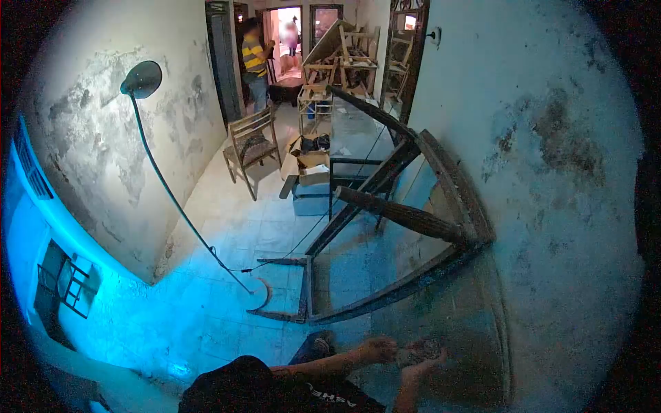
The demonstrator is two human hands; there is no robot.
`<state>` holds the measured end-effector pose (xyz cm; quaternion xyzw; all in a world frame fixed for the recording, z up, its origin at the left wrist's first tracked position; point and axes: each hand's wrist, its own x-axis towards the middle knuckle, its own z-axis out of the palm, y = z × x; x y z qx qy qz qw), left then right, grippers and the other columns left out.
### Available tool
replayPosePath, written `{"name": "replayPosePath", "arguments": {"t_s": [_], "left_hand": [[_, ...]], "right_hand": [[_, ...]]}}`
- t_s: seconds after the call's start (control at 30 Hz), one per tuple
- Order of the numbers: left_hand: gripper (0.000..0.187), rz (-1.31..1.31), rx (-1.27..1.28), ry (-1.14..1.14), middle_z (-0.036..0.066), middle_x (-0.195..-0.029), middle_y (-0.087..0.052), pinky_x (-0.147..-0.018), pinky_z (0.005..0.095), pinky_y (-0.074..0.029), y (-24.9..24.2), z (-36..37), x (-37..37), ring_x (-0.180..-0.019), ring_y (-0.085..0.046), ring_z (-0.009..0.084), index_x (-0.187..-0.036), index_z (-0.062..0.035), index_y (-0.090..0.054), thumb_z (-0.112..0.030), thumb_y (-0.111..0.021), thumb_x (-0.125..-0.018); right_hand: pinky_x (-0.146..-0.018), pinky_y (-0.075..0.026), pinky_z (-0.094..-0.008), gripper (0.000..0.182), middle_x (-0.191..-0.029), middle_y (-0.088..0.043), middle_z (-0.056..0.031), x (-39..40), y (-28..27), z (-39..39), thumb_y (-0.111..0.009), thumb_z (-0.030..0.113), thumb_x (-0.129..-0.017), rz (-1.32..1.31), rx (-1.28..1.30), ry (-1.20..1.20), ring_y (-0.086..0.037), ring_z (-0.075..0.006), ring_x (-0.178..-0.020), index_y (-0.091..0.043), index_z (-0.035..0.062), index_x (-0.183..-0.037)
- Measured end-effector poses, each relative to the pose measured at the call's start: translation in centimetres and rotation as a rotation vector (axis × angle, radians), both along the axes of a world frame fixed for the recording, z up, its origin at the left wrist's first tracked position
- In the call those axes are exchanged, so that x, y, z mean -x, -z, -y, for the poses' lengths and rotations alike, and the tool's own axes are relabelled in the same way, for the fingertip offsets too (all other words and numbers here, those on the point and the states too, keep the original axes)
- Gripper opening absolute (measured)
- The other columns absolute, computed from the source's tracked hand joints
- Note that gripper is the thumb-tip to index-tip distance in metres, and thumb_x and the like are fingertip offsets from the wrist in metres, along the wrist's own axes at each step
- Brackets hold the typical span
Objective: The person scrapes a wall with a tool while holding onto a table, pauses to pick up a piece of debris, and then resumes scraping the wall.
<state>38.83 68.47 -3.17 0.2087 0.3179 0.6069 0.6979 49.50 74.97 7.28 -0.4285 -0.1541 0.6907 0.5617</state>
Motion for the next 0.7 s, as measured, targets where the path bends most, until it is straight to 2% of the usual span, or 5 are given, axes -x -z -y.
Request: {"name": "replayPosePath", "arguments": {"t_s": [0.1, 0.2, 0.27, 0.47, 0.7], "left_hand": [[0.041, 0.328, 0.043, 0.106, 0.012, -0.113, -0.050, -0.082, 0.0361, -0.042, 1.5, 0.1, -0.3, -0.096, -0.052, 0.0231, -0.115, -0.0029, -0.044, -0.029, -0.050, -0.084], [0.049, 0.145, 0.043, 0.175, 0.011, -0.120, -0.046, -0.087, 0.0383, -0.038, 0.5, 0.1, 0.1, -0.104, -0.049, 0.0246, -0.124, -0.0073, -0.036, -0.027, -0.052, -0.082], [0.050, -0.392, -0.042, 0.207, 0.009, -0.120, -0.046, -0.088, 0.0412, -0.036, -3.0, 0.6, 0.0, -0.107, -0.046, 0.0250, -0.125, -0.0097, -0.035, -0.030, -0.051, -0.083], [0.050, -0.200, 0.343, 0.247, 0.008, -0.118, -0.047, -0.088, 0.0401, -0.036, -7.6, 0.0, 0.7, -0.109, -0.044, 0.0229, -0.123, -0.0094, -0.037, -0.039, -0.047, -0.084], [0.046, -0.242, 0.245, 0.236, 0.006, -0.115, -0.049, -0.083, 0.0351, -0.042, -5.0, -0.5, 0.6, -0.106, -0.046, 0.0202, -0.117, -0.0092, -0.045, -0.040, -0.049, -0.083]], "right_hand": [[-0.049, -0.040, -0.0358, 0.041, -0.067, -0.053, -0.0044, -9.7, 25.3, -11.4, -0.035, 0.044, -0.081, -0.601, -0.110, -0.486, -0.047, -0.0189, -0.055, -0.055, 0.0077, -0.085], [-0.049, -0.039, -0.0341, 0.038, -0.062, -0.049, -0.0035, 1.8, -4.3, -0.1, -0.037, 0.042, -0.080, -0.047, 0.098, 0.133, -0.044, -0.0176, -0.052, -0.053, 0.0082, -0.080], [-0.049, -0.038, -0.0335, 0.036, -0.062, -0.049, -0.0034, 0.7, -0.4, -1.3, -0.038, 0.042, -0.080, -0.140, 0.003, 0.042, -0.044, -0.0172, -0.052, -0.053, 0.0086, -0.079], [-0.048, -0.036, -0.0323, 0.034, -0.061, -0.046, -0.0030, 0.9, -3.8, -0.1, -0.039, 0.040, -0.078, -0.241, -0.073, -0.036, -0.042, -0.0169, -0.050, -0.051, 0.0089, -0.075], [-0.047, -0.033, -0.0312, 0.036, -0.058, -0.042, -0.0030, 1.0, -4.3, -0.2, -0.038, 0.042, -0.078, -0.251, -0.158, -0.047, -0.037, -0.0163, -0.047, -0.048, 0.0082, -0.072]]}}
